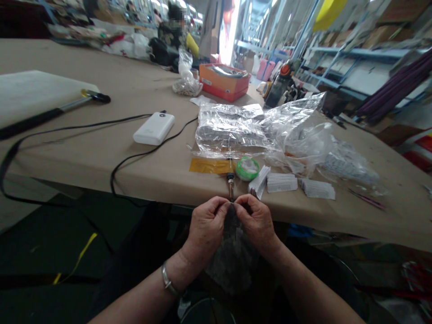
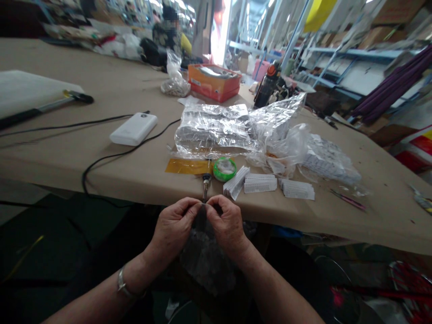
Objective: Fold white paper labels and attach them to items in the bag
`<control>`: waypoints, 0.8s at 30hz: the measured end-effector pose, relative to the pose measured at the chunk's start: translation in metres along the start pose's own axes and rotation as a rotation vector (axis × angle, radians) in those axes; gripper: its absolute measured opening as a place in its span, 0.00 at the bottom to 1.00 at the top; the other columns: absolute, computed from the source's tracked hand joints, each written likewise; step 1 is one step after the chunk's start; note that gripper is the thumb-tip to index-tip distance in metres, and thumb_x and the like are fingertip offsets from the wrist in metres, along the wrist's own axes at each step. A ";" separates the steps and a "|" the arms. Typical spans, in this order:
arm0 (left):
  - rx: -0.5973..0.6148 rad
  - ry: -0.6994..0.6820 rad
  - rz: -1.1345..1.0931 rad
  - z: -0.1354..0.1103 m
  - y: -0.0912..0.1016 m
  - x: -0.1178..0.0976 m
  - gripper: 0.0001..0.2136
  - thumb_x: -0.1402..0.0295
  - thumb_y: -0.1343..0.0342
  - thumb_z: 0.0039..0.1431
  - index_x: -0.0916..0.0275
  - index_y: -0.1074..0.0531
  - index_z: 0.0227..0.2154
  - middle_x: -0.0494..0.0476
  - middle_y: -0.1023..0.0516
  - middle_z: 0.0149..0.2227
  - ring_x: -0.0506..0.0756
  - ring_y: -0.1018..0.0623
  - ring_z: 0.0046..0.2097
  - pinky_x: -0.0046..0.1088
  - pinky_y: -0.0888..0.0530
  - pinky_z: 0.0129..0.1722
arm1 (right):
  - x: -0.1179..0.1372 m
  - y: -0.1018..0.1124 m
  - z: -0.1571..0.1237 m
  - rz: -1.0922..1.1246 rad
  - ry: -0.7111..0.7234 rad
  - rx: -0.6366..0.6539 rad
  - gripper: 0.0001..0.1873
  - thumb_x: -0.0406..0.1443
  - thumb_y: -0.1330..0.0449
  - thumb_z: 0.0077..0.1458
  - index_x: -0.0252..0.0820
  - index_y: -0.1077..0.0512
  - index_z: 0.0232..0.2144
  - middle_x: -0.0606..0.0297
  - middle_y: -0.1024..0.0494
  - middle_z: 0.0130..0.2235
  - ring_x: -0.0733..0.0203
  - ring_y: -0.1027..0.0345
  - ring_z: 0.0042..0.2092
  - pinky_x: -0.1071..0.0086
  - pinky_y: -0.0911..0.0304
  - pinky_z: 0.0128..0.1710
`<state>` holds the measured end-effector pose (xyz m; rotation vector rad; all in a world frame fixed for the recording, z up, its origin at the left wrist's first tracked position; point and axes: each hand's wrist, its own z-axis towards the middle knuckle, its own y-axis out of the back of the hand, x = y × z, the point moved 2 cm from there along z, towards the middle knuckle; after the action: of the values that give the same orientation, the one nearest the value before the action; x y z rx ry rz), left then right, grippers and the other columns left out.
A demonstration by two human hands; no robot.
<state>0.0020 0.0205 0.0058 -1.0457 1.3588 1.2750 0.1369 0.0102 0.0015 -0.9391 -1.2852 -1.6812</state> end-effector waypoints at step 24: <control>0.149 0.274 -0.149 -0.024 -0.014 0.018 0.05 0.67 0.40 0.48 0.63 0.22 0.25 0.55 0.20 0.27 0.54 0.24 0.31 0.25 0.31 0.32 | -0.012 0.069 -0.011 -0.737 0.578 -0.140 0.08 0.31 0.45 0.58 0.44 0.26 0.36 0.63 0.22 0.38 0.57 0.33 0.45 0.62 0.39 0.47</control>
<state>0.0109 -0.0039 -0.0145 -1.2252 1.5240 0.9308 0.2034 -0.0100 0.0146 0.0212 -1.1724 -2.3895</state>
